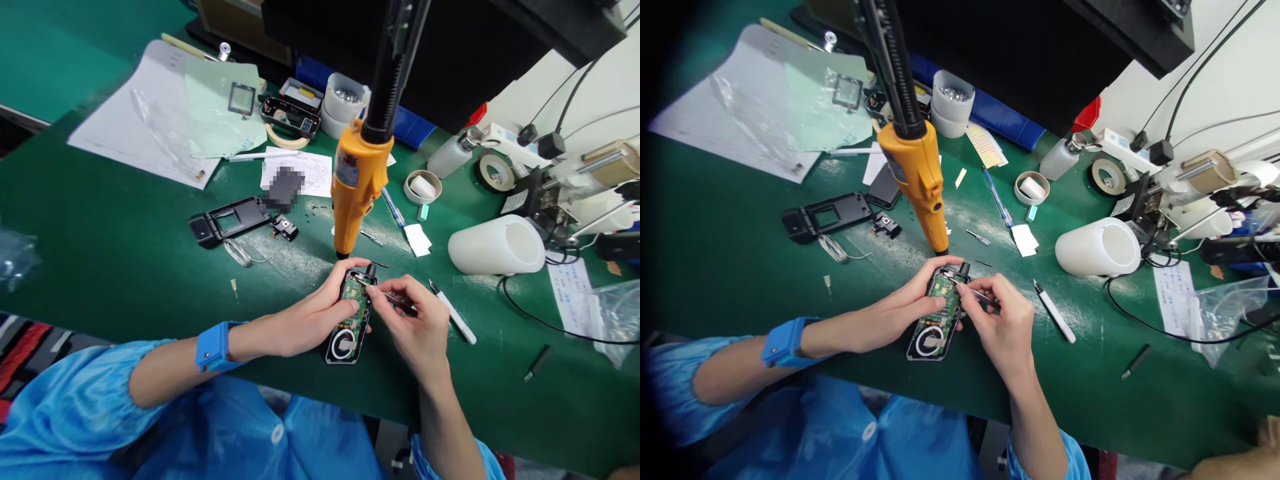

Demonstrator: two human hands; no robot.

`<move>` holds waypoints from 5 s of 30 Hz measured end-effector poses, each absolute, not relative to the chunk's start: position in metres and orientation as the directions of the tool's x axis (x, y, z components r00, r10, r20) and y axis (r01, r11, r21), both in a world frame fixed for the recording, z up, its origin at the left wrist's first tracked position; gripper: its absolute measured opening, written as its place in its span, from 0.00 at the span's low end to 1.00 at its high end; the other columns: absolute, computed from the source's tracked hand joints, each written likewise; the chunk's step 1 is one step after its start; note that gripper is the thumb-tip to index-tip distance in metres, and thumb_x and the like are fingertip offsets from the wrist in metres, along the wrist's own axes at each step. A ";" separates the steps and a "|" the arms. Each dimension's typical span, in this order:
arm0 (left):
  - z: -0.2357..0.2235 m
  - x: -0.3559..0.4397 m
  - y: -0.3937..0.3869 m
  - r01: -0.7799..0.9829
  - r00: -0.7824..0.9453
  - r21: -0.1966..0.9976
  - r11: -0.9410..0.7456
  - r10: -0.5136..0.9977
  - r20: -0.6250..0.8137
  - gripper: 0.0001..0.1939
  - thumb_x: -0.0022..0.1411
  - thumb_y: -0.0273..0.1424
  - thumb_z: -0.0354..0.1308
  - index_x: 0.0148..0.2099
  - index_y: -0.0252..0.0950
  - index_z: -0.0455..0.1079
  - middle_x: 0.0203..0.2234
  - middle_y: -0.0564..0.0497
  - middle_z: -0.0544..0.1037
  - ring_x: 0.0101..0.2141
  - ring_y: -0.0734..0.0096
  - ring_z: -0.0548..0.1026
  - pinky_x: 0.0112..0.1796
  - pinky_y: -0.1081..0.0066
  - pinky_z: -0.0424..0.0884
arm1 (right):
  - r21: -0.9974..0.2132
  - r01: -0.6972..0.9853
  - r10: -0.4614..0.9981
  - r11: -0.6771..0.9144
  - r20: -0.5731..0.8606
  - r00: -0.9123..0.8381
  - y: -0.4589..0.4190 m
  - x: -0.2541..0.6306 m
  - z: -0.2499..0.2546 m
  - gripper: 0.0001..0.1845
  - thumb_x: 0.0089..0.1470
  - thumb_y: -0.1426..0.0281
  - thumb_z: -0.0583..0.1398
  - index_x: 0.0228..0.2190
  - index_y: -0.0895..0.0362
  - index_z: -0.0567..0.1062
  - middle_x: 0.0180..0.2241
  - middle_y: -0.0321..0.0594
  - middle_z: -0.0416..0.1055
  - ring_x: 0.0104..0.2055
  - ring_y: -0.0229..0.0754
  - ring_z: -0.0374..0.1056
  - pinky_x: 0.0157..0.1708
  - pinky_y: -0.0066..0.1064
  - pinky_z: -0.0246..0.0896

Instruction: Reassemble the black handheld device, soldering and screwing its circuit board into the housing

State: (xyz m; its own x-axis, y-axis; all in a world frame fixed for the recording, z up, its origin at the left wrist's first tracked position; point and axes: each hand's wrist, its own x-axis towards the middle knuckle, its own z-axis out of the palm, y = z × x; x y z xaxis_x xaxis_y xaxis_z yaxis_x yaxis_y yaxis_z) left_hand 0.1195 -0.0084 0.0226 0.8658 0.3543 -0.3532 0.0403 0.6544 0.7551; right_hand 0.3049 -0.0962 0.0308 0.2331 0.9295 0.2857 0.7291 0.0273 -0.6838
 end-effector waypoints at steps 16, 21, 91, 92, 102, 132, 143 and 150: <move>0.023 0.118 -0.009 0.044 0.829 0.846 0.531 0.454 -0.328 0.23 0.80 0.39 0.53 0.72 0.49 0.59 0.46 0.48 0.77 0.38 0.59 0.86 0.34 0.68 0.81 | -0.927 0.354 0.931 -0.123 0.016 0.364 -0.093 0.306 0.041 0.16 0.57 0.60 0.73 0.25 0.56 0.79 0.20 0.32 0.72 0.19 0.32 0.61 0.19 0.24 0.56; 0.020 0.119 -0.009 0.042 0.800 0.908 0.417 0.530 -0.281 0.16 0.82 0.44 0.53 0.65 0.47 0.68 0.42 0.50 0.79 0.34 0.61 0.86 0.32 0.69 0.80 | -0.930 0.332 0.931 -0.157 -0.028 0.364 -0.093 0.308 0.043 0.17 0.56 0.58 0.74 0.25 0.56 0.80 0.19 0.33 0.70 0.20 0.32 0.59 0.19 0.24 0.55; 0.010 0.116 0.001 0.046 0.792 0.999 -0.029 0.610 -0.019 0.11 0.81 0.41 0.53 0.54 0.41 0.70 0.35 0.56 0.72 0.29 0.71 0.67 0.34 0.70 0.66 | -0.955 0.287 0.930 -0.073 0.038 0.365 -0.097 0.307 0.047 0.22 0.57 0.52 0.74 0.25 0.54 0.78 0.21 0.33 0.68 0.23 0.35 0.59 0.23 0.28 0.54; 0.011 0.117 0.001 0.057 0.796 0.998 -0.004 0.604 -0.043 0.11 0.81 0.41 0.53 0.55 0.41 0.69 0.34 0.56 0.72 0.29 0.71 0.67 0.34 0.70 0.66 | -0.952 0.299 0.925 -0.064 0.056 0.376 -0.097 0.307 0.047 0.20 0.56 0.53 0.74 0.26 0.53 0.79 0.22 0.33 0.68 0.23 0.35 0.59 0.22 0.28 0.54; 0.011 0.119 0.001 0.034 0.860 0.883 0.468 0.436 -0.264 0.27 0.67 0.27 0.59 0.65 0.46 0.58 0.44 0.51 0.78 0.41 0.62 0.83 0.40 0.64 0.80 | -0.904 0.423 0.919 -0.063 0.113 0.378 -0.097 0.304 0.039 0.06 0.58 0.64 0.72 0.36 0.52 0.83 0.27 0.33 0.70 0.25 0.34 0.59 0.23 0.28 0.55; 0.013 0.117 0.001 0.044 0.812 0.991 0.122 0.574 -0.107 0.13 0.79 0.44 0.56 0.58 0.45 0.66 0.56 0.48 0.76 0.60 0.58 0.73 0.60 0.60 0.72 | -0.573 0.807 0.890 0.145 0.432 0.146 -0.097 0.307 0.042 0.10 0.71 0.72 0.62 0.41 0.55 0.86 0.29 0.38 0.77 0.26 0.37 0.67 0.26 0.32 0.60; 0.013 0.116 0.003 0.035 0.772 0.995 0.089 0.630 -0.084 0.09 0.79 0.41 0.57 0.51 0.42 0.70 0.48 0.50 0.74 0.53 0.58 0.72 0.49 0.65 0.72 | -0.506 0.841 0.891 0.192 0.450 0.067 -0.097 0.305 0.042 0.07 0.68 0.74 0.64 0.36 0.55 0.82 0.27 0.36 0.76 0.25 0.35 0.66 0.24 0.31 0.58; 0.010 0.117 0.005 0.011 0.756 0.997 0.076 0.652 -0.058 0.10 0.80 0.41 0.56 0.49 0.41 0.71 0.50 0.49 0.75 0.57 0.57 0.72 0.46 0.68 0.71 | -0.457 0.861 0.878 0.222 0.478 0.028 -0.098 0.307 0.040 0.07 0.69 0.73 0.64 0.36 0.56 0.81 0.26 0.35 0.74 0.25 0.34 0.67 0.23 0.29 0.58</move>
State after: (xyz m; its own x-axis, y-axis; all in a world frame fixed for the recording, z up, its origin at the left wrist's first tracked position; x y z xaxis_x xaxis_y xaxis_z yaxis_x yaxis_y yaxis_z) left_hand 0.1171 0.0045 0.0104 0.7561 0.6519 -0.0579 0.0111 0.0757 0.9971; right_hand 0.3071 -0.0980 0.0397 0.0282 0.8776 0.4785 0.8613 0.2216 -0.4573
